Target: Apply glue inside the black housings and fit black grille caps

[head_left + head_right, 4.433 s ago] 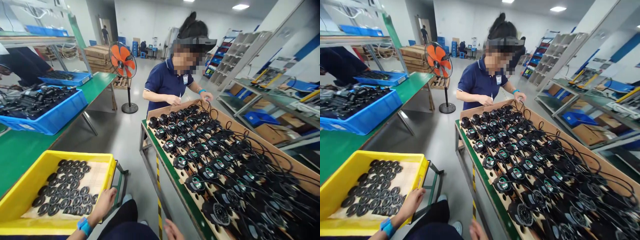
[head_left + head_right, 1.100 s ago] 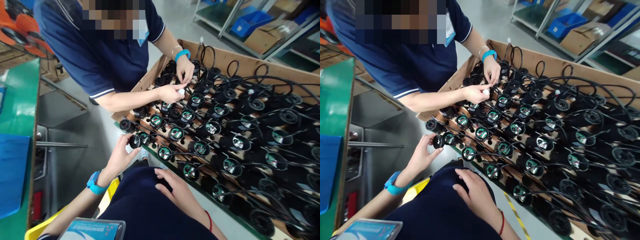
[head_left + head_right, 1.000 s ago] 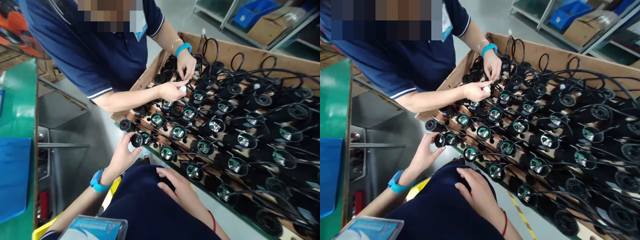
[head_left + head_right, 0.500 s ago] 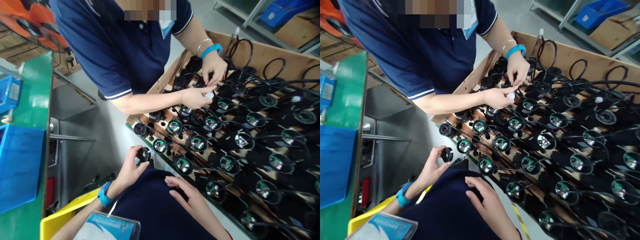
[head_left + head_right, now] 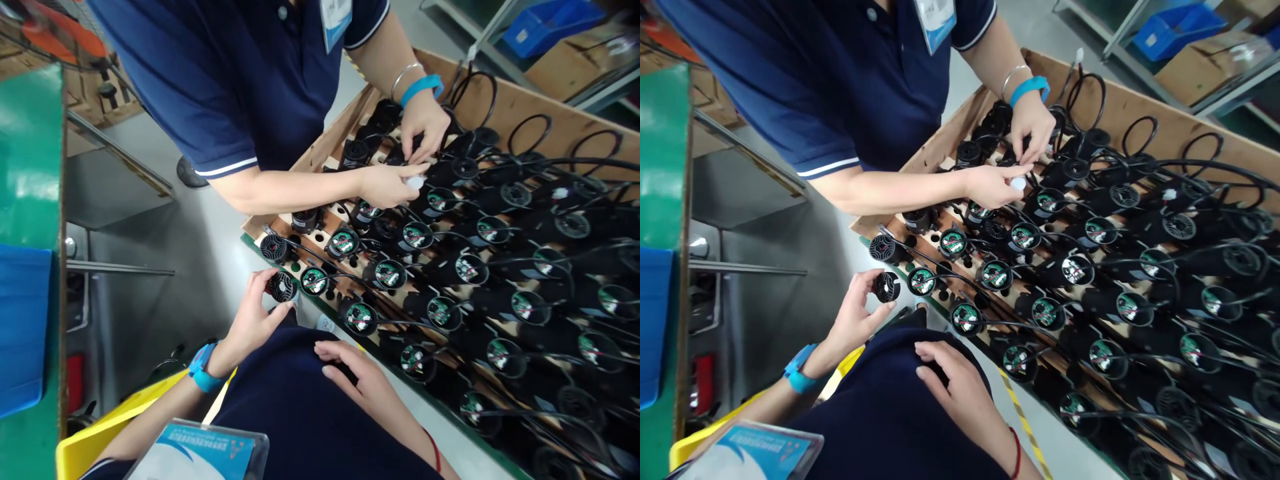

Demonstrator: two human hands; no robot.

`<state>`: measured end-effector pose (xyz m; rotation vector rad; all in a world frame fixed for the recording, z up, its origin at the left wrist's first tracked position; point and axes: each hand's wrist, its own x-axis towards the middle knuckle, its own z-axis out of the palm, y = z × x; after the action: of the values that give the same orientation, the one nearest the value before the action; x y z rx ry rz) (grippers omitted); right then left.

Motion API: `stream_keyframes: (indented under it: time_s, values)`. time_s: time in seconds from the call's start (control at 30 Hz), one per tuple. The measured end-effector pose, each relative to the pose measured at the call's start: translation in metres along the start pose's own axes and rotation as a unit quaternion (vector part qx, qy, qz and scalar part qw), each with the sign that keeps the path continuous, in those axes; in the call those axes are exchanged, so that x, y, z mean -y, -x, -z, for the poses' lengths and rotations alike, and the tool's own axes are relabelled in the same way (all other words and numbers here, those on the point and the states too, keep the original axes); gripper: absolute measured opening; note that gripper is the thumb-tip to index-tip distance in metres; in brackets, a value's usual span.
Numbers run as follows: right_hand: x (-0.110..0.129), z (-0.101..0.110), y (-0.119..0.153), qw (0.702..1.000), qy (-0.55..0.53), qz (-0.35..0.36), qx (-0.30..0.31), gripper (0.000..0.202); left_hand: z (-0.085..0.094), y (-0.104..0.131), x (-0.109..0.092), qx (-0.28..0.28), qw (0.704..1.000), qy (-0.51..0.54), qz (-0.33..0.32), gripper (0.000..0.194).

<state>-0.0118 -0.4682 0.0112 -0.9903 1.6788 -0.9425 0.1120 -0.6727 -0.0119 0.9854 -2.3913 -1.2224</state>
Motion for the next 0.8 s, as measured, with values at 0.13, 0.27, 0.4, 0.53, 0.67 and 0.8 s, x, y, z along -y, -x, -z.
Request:
stream_keyframes:
  time_s: [0.13, 0.27, 0.4, 0.53, 0.67, 0.8]
  values:
    - [-0.006, 0.0, 0.005, 1.0, -0.016, -0.01, -0.014, 0.03, -0.002, -0.007, -0.006, 0.017, 0.999, -0.033, -0.01, 0.05]
    - [-0.007, 0.003, 0.008, 0.999, -0.026, -0.017, -0.024, 0.029, -0.009, -0.013, -0.013, 0.033, 0.997, -0.064, -0.03, 0.051]
    - [-0.007, 0.006, 0.009, 0.999, -0.022, -0.022, -0.038, 0.028, -0.017, -0.018, -0.022, 0.046, 0.995, -0.082, -0.044, 0.054]
    - [-0.007, 0.008, 0.01, 0.998, -0.026, -0.018, -0.045, 0.027, -0.024, -0.023, -0.027, 0.038, 0.992, -0.105, -0.057, 0.055]
    - [-0.01, 0.007, 0.011, 0.998, -0.035, -0.015, -0.049, 0.028, -0.029, -0.026, -0.028, 0.038, 0.988, -0.134, -0.069, 0.055]
    - [-0.012, 0.007, 0.011, 0.998, -0.041, -0.016, -0.045, 0.026, -0.03, -0.029, -0.029, 0.048, 0.984, -0.151, -0.078, 0.055]
